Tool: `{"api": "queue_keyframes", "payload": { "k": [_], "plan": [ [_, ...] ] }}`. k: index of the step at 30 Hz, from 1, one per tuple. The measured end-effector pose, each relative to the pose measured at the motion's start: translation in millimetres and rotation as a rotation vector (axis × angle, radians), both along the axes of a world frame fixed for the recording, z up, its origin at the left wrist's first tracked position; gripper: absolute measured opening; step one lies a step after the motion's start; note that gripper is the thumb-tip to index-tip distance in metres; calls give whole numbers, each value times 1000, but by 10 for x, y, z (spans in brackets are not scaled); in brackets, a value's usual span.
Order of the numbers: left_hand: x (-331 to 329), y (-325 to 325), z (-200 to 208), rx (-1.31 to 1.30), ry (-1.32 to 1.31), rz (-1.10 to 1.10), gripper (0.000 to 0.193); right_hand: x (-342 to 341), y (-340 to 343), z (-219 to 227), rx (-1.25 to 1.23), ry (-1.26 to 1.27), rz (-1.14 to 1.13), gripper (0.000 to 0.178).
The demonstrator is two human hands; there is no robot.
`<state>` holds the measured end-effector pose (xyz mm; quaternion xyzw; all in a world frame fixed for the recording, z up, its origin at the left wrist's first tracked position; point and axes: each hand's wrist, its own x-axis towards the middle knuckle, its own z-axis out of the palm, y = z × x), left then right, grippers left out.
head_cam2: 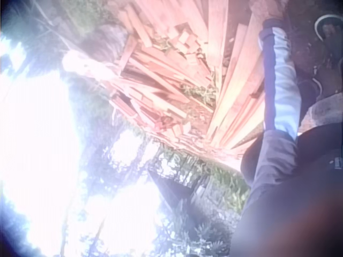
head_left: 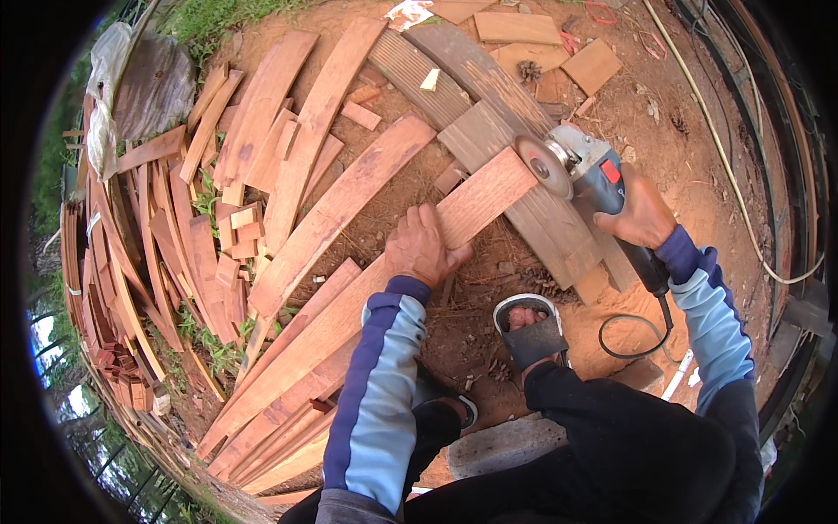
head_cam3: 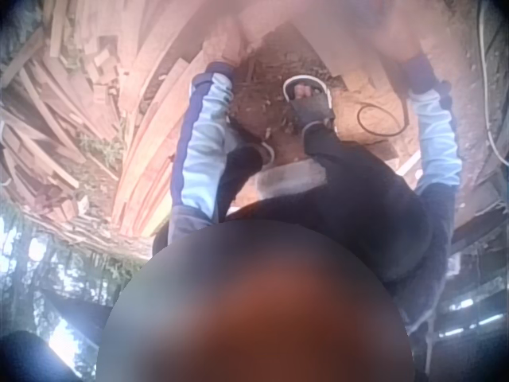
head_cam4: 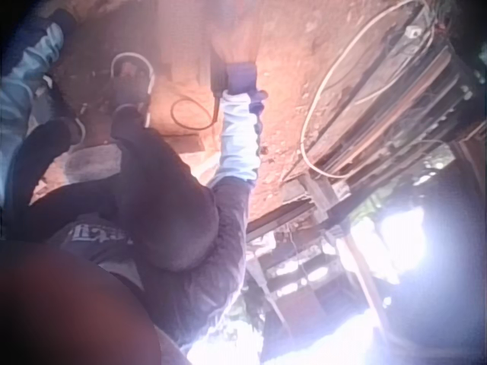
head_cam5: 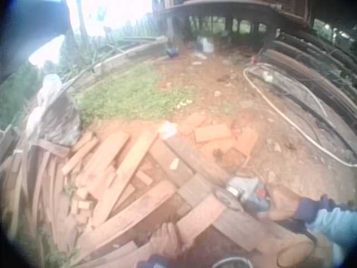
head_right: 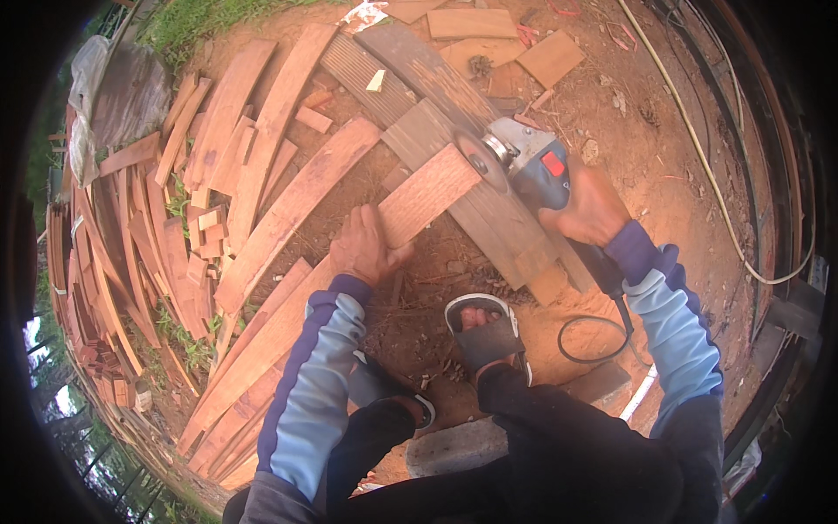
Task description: The person uses an angle grinder to cut several wooden planks into smaller pieces. They repeatedly pick up planks, position them on a support, cut them, and place the cut pieces aside. The work area is outdoors with scattered wood and debris.
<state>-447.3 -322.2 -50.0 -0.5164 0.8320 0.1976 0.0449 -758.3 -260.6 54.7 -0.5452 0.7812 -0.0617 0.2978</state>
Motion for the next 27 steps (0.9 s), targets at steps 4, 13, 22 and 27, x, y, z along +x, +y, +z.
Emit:
{"api": "queue_keyframes", "payload": {
  "k": [4,13,22,27],
  "plan": [
    [-3,1,-13,0,5,5,67,-33,94,-54,-8,-24,-5,56],
    [9,-1,-53,7,35,0,64,-58,79,-141,-60,-13,6,61],
    [15,-5,-32,10,25,-7,65,-6,-13,-108,-32,-9,8,57],
    [19,-2,-33,14,26,3,65,16,-58,-95,-17,-14,-7,58]
  ]
}}
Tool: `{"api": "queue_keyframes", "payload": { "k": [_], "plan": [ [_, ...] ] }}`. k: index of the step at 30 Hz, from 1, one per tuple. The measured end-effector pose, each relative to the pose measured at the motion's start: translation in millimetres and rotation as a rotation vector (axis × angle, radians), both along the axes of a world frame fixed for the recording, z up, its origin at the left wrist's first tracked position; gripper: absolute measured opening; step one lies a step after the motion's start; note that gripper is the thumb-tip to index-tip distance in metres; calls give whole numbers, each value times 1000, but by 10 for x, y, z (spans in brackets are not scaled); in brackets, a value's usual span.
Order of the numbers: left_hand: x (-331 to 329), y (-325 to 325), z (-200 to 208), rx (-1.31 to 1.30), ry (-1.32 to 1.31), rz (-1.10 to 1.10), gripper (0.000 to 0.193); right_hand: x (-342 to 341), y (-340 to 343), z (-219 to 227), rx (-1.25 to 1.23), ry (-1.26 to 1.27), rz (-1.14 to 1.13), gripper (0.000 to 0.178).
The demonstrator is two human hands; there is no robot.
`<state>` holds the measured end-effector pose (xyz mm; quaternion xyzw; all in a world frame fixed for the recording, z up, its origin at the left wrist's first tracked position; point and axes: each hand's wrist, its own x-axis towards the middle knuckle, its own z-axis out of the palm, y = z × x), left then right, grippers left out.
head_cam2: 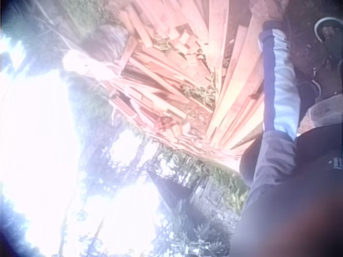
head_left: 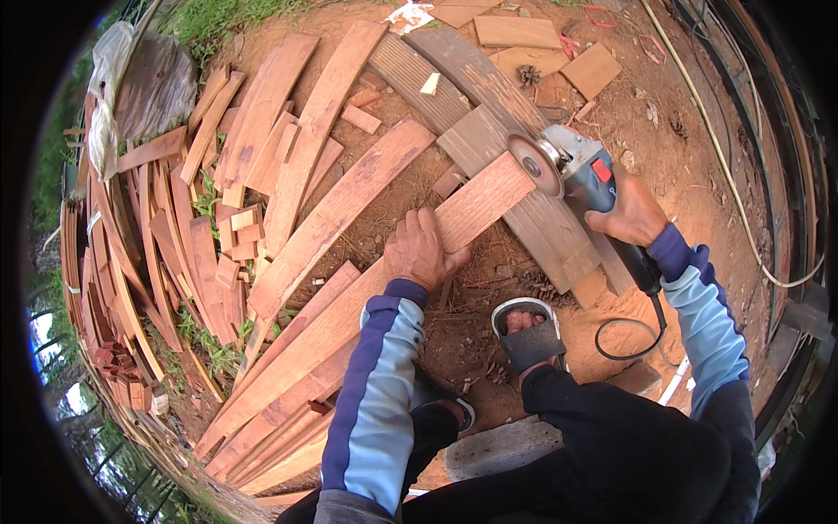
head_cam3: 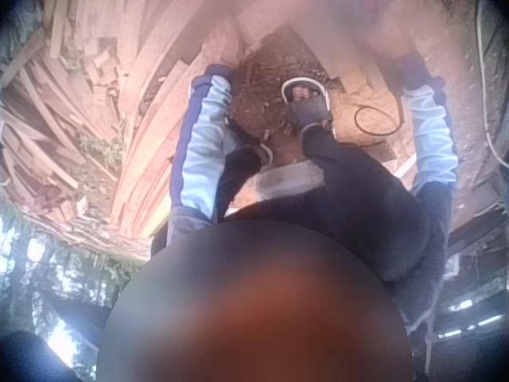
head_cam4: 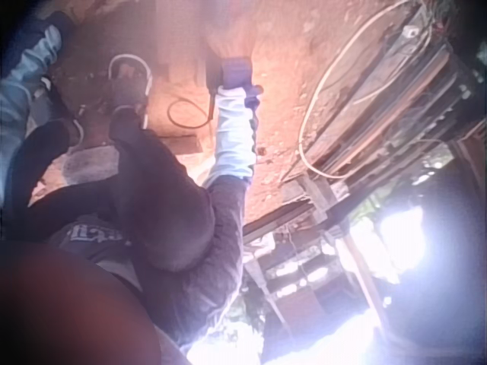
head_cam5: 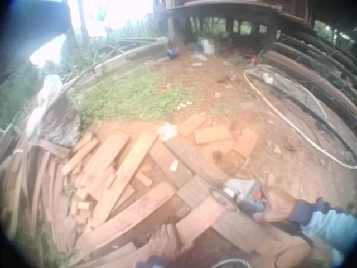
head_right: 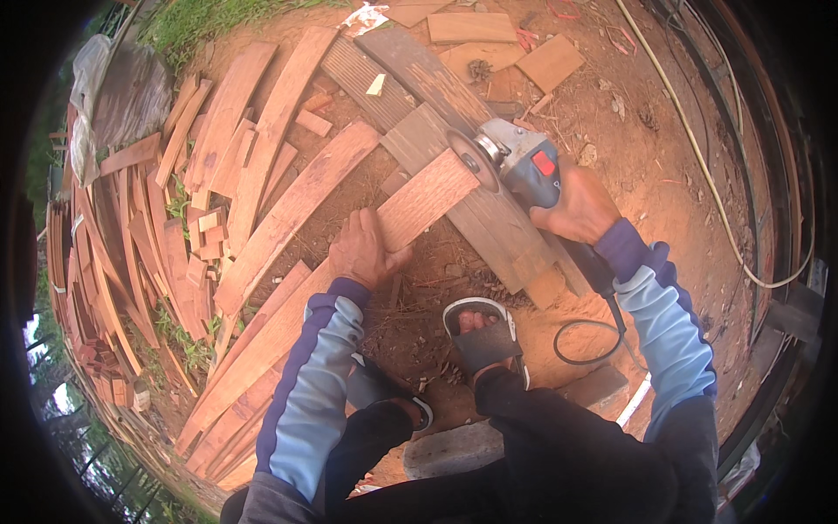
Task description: The person uses an angle grinder to cut several wooden planks into smaller pieces. They repeatedly pick up planks, position them on a support, cut them, and place the cut pieces aside. The work area is outdoors with scattered wood and debris.
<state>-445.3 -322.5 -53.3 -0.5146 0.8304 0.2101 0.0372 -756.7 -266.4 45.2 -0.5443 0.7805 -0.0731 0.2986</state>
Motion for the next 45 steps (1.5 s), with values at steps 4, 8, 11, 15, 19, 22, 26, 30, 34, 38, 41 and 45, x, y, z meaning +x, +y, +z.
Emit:
{"api": "queue_keyframes", "payload": {
  "k": [4,8,11,15,19,22,26,30,34,38,41,45],
  "plan": [
    [-6,-3,1,11,-10,1,66,12,-26,27,8,-13,-8,58],
    [-15,-8,53,30,-18,11,66,34,-59,55,10,-15,-6,60],
    [-28,-9,82,45,-13,17,66,25,-60,31,-15,-20,-4,62],
    [-32,-13,81,47,-15,17,66,18,-73,8,-50,-42,3,63],
    [-1,2,58,9,-13,13,66,48,-130,24,-49,-7,27,63],
    [-3,5,17,-36,-20,-7,67,-20,-158,-14,-12,-20,-15,62],
    [-2,8,-14,-42,-6,-9,68,-139,-122,-50,-199,-152,-117,59],
    [-33,20,78,-117,32,2,78,-337,-53,102,-218,-201,-347,54],
    [-343,-8,142,-226,164,-33,79,-772,165,91,-258,-133,-499,48],
    [-1038,-269,160,-379,357,-138,71,-872,308,231,-307,-182,-720,45],
    [-1489,-373,254,-336,228,-253,68,-1034,517,137,-358,-282,-831,46],
    [-1706,-375,9,-498,57,-272,60,-1086,751,-31,-353,-450,-936,50]
  ]
}}
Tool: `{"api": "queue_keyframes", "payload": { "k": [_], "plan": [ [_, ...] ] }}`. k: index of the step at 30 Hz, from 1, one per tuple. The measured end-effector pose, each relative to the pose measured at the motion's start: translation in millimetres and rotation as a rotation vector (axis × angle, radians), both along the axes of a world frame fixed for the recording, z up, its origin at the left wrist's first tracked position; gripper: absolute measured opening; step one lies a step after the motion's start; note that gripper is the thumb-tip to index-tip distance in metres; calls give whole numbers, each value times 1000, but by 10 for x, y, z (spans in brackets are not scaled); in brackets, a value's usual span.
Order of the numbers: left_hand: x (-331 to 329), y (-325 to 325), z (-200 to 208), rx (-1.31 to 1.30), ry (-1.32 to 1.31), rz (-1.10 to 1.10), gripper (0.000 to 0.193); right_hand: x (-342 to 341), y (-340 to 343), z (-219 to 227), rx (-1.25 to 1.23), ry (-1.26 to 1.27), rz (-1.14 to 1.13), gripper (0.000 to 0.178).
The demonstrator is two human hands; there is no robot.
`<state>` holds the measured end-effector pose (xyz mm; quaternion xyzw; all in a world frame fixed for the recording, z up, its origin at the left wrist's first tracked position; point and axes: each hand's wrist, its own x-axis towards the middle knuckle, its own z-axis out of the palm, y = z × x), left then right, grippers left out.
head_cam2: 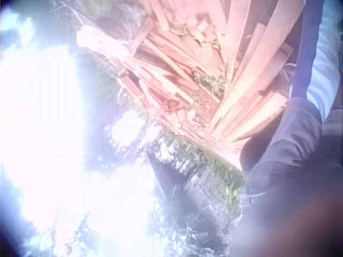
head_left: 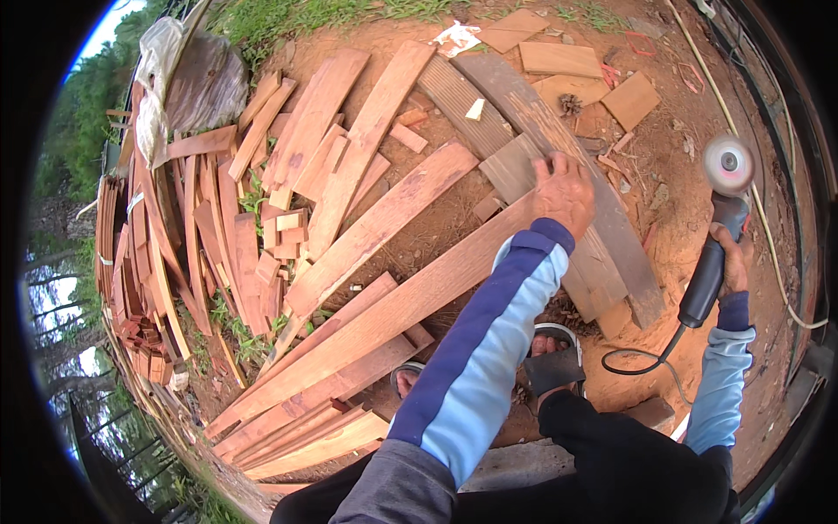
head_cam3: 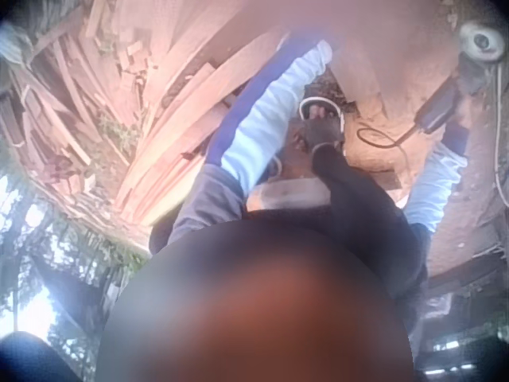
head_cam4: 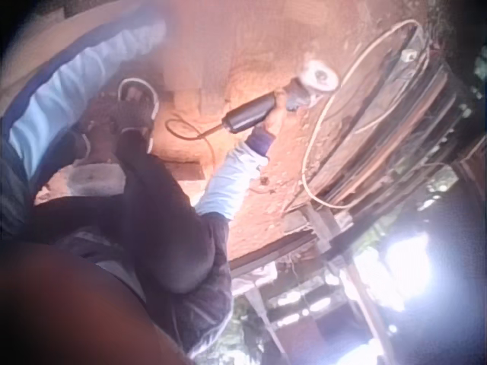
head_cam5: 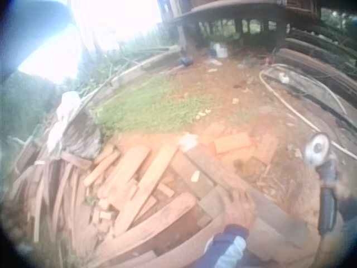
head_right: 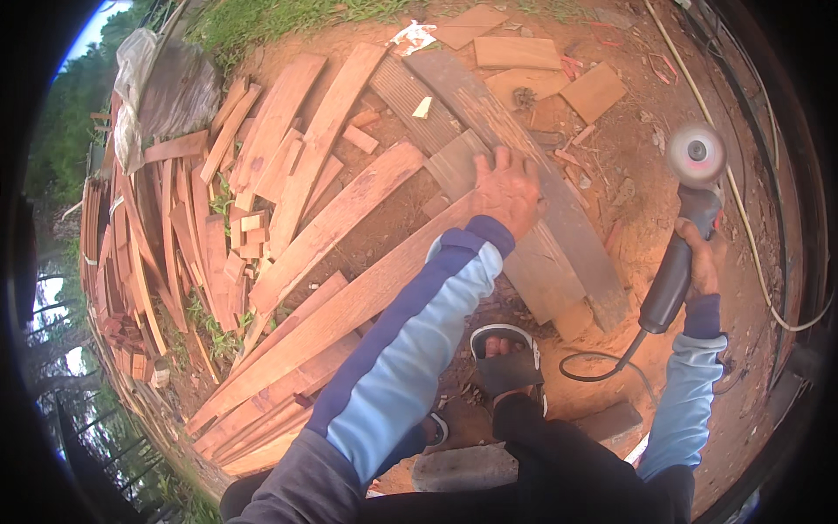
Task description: The person uses an angle grinder to cut several wooden planks into smaller pieces. They repeatedly pick up planks, position them on a support, cut them, and place the cut pieces aside. The work area is outdoors with scattered wood and debris.
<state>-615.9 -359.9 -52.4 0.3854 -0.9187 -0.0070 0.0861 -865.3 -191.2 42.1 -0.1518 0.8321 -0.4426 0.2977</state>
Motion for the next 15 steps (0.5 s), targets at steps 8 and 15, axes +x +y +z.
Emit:
{"api": "queue_keyframes", "payload": {
  "k": [8,15],
  "plan": [
    [740,-405,518,-79,208,285,51,-20,251,-238,-52,-222,-87,46],
    [2105,-219,618,-258,559,724,54,285,6,-11,-118,-310,-157,38]
  ]
}}
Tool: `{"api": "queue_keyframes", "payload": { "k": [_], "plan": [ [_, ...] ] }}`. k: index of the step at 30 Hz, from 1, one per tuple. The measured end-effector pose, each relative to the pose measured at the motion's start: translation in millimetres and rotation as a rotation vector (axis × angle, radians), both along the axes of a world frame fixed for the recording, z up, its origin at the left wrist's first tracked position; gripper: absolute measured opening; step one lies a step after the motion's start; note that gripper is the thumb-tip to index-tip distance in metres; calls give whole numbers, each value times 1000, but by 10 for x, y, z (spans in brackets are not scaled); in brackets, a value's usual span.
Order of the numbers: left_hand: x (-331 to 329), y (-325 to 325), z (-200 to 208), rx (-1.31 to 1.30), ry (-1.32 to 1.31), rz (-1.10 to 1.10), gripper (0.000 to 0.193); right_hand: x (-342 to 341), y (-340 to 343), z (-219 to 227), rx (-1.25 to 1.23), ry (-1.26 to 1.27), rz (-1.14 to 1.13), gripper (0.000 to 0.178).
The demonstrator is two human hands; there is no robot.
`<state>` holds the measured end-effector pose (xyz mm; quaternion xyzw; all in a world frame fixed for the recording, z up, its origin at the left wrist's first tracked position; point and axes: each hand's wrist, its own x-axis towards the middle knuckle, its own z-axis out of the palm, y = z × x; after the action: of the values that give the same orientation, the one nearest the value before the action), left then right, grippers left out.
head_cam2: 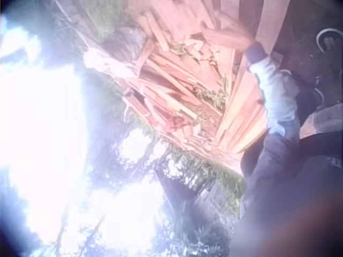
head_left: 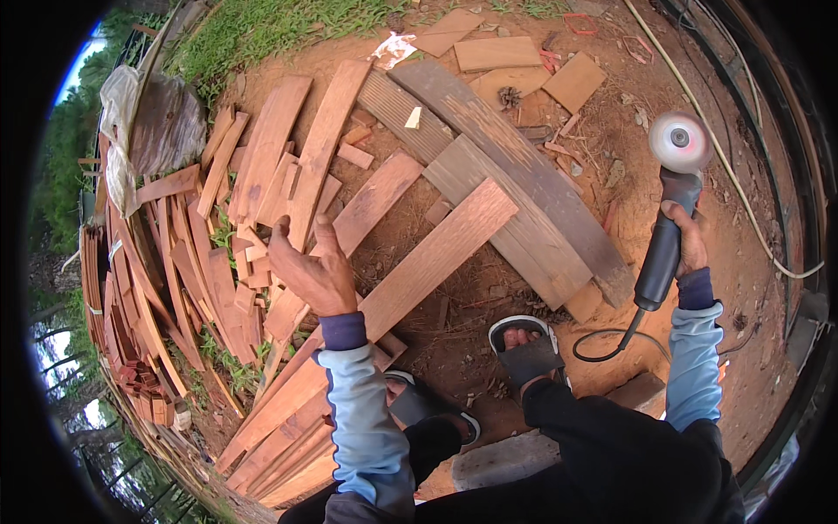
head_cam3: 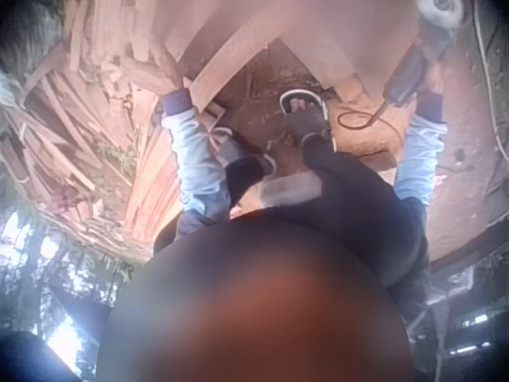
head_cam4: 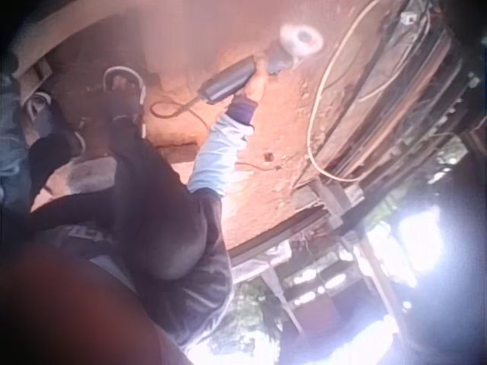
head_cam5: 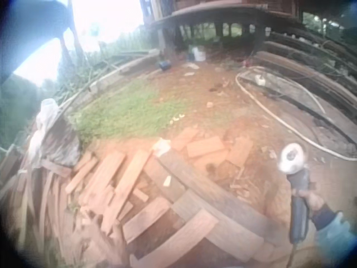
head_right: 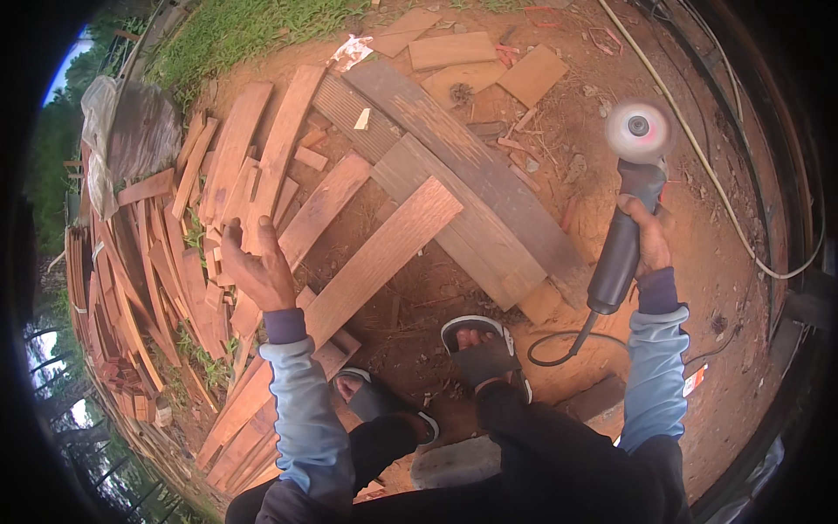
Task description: The person uses an angle grinder to cut several wooden planks into smaller pieces. They repeatedly pick up planks, position them on a support, cut them, and place the cut pieces aside. The work area is outdoors with scattered wood and debris.
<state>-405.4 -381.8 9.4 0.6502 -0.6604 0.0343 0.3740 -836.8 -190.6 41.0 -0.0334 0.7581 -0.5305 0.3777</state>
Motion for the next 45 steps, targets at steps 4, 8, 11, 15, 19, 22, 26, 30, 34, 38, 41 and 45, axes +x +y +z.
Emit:
{"api": "queue_keyframes", "payload": {
  "k": [4,8,11,15,19,22,26,30,34,38,41,45],
  "plan": [
    [-1537,932,118,578,584,-656,58,106,44,40,-33,-18,41,43],
    [-2390,1528,254,1363,625,-1006,78,323,69,110,-45,-6,89,44],
    [-2532,1652,164,1499,814,-1126,65,458,87,191,-30,34,129,41],
    [-2560,1779,32,1502,1176,-1094,54,518,127,106,-39,52,94,37],
    [-2558,1792,18,1593,1166,-1046,50,529,167,53,-53,-2,44,38],
    [-2573,1801,62,1555,1080,-990,47,534,180,23,-55,-13,17,40],
    [-2609,1857,86,1446,1065,-951,49,401,313,-151,-141,-31,31,53],
    [-2622,1847,98,1439,1071,-987,52,418,346,-248,-392,-221,-198,61],
    [-2601,1823,100,1399,1028,-1013,48,421,355,-238,-367,-286,-203,62],
    [-2574,1786,117,1366,991,-1014,52,443,404,-287,-422,-373,-176,64],
    [-2565,1795,122,1369,983,-1037,55,445,448,-307,-429,-396,-188,62],
    [-2562,1809,76,1388,1006,-1030,58,465,465,-375,-424,-423,-204,62]
  ]
}}
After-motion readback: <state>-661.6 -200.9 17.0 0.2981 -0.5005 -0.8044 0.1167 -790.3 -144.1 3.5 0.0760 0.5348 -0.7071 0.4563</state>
